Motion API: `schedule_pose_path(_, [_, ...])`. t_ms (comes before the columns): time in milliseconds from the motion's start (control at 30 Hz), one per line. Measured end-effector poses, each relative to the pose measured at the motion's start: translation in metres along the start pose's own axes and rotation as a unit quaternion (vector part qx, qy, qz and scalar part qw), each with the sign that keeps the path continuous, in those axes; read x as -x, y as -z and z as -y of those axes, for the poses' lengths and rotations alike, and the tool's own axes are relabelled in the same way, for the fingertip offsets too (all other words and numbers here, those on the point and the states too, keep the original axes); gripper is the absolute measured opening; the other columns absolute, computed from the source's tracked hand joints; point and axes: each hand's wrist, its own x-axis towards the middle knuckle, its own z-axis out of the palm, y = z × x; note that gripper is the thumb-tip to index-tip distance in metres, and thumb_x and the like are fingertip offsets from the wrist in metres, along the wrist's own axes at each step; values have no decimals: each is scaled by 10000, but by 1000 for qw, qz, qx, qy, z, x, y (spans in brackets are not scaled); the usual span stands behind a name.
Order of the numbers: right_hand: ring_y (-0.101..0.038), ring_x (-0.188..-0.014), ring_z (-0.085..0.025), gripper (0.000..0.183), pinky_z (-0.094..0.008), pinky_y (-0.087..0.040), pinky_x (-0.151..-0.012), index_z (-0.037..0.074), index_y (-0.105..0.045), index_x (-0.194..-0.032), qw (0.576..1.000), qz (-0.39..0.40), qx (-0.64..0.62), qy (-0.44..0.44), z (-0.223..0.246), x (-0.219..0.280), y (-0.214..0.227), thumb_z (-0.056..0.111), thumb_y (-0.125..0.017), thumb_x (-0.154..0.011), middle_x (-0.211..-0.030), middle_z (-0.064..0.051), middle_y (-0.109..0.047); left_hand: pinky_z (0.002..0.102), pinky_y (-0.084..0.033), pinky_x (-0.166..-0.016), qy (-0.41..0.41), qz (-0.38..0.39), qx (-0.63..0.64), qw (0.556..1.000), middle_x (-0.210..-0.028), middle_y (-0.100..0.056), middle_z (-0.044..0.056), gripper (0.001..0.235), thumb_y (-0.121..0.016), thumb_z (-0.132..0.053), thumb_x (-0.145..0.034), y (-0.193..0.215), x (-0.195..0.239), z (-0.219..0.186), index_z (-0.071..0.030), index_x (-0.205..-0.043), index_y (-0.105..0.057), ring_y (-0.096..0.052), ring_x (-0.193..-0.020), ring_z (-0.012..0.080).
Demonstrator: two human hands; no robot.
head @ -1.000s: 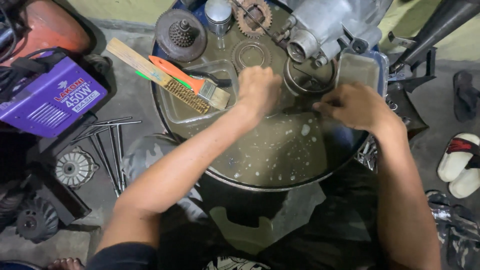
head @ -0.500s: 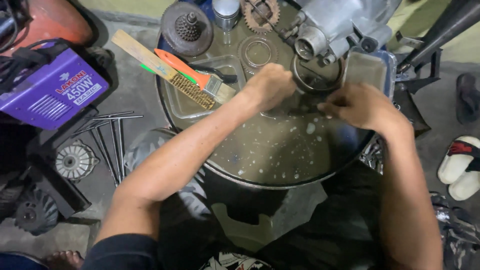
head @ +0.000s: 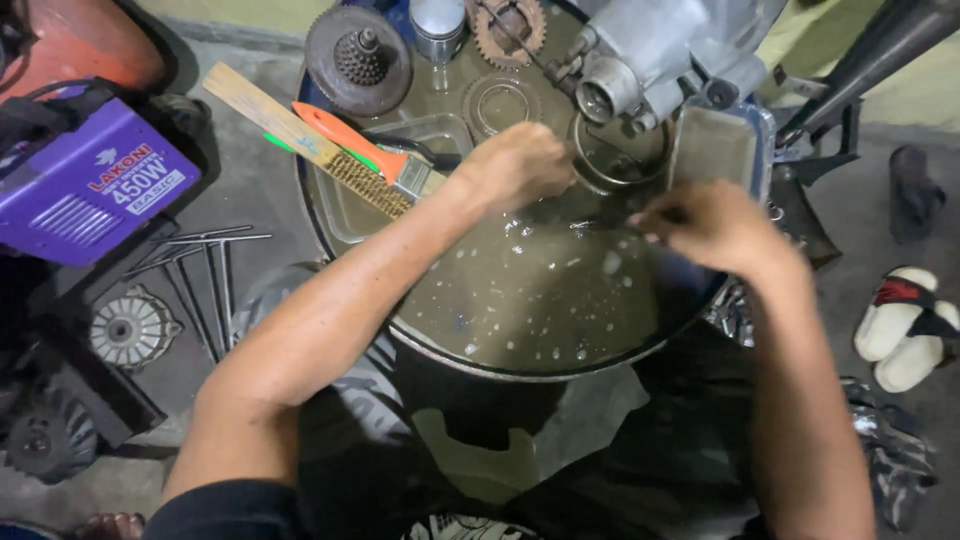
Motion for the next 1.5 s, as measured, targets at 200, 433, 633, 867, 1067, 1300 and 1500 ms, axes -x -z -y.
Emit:
schedule_pose_path(200, [-809,-1150,-415,338,-539,-631,-1001,267,-906,-1230,996,15,72,56,49,3,-28,446,-738,-998,-1159,-171,-867,365,-661,-576,121,-94,154,976,-631,-762,-30,459,-711,-702,-978,-35,-23,4,-313,-789,-863,-811,-661,196])
schedule_pose_path(433, [-799,-1098,-468,385,-636,-623,-921,155,-871,-1258,998,-58,-20,35,26,-18,-27,439,-686,-1075,-1166,-195,-853,438,-646,-605,113,-326,502,793,-786,-778,-12,298,-1072,-309,-705,-13,40,14,-223,-893,-857,-804,-715,282])
schedule_pose_path(633, [-819,-1065,-379,271,-530,-630,-920,184,-892,-1165,989,-95,-44,108,39,-22,-34,369,-729,-1053,-1058,-121,-870,490,-688,-698,135,-216,505,825,-858,-791,150,314,-1025,-271,-805,-10,38,16,-105,-1011,-854,-827,-810,396])
schedule_pose_path(867, [-784,-1103,-460,324,-589,-596,-958,111,-871,-1194,985,-115,-102,77,37,-23,-60,358,-738,-1032,-1097,-196,-854,401,-648,-629,70,-246,529,810,-806,-787,86,281,-999,-338,-847,-23,28,24,-132,-942,-835,-826,-740,288])
schedule_pose_path(1067, [-809,-1070,-389,235,-534,-614,-952,168,-885,-1082,985,-131,-95,63,37,-20,-58,351,-742,-1045,-1047,-112,-873,377,-623,-582,16,-310,528,790,-768,-732,72,224,-1016,-285,-835,-36,35,28,-141,-922,-869,-802,-696,296])
schedule_pose_path(1300, [-806,-1107,-399,296,-534,-611,-944,240,-887,-1175,994,-66,-81,-38,46,0,-22,443,-700,-1069,-1117,-128,-869,390,-665,-662,35,-275,522,807,-800,-773,141,186,-988,-224,-861,-20,37,26,-105,-966,-893,-823,-764,347])
schedule_pose_path(1500, [-821,-1044,-387,312,-533,-619,-906,225,-895,-1187,995,-29,-91,-23,48,-13,-35,444,-751,-1017,-1054,-136,-874,397,-674,-680,61,-260,573,775,-814,-796,138,233,-1020,-195,-775,-14,44,25,-125,-962,-899,-836,-793,337])
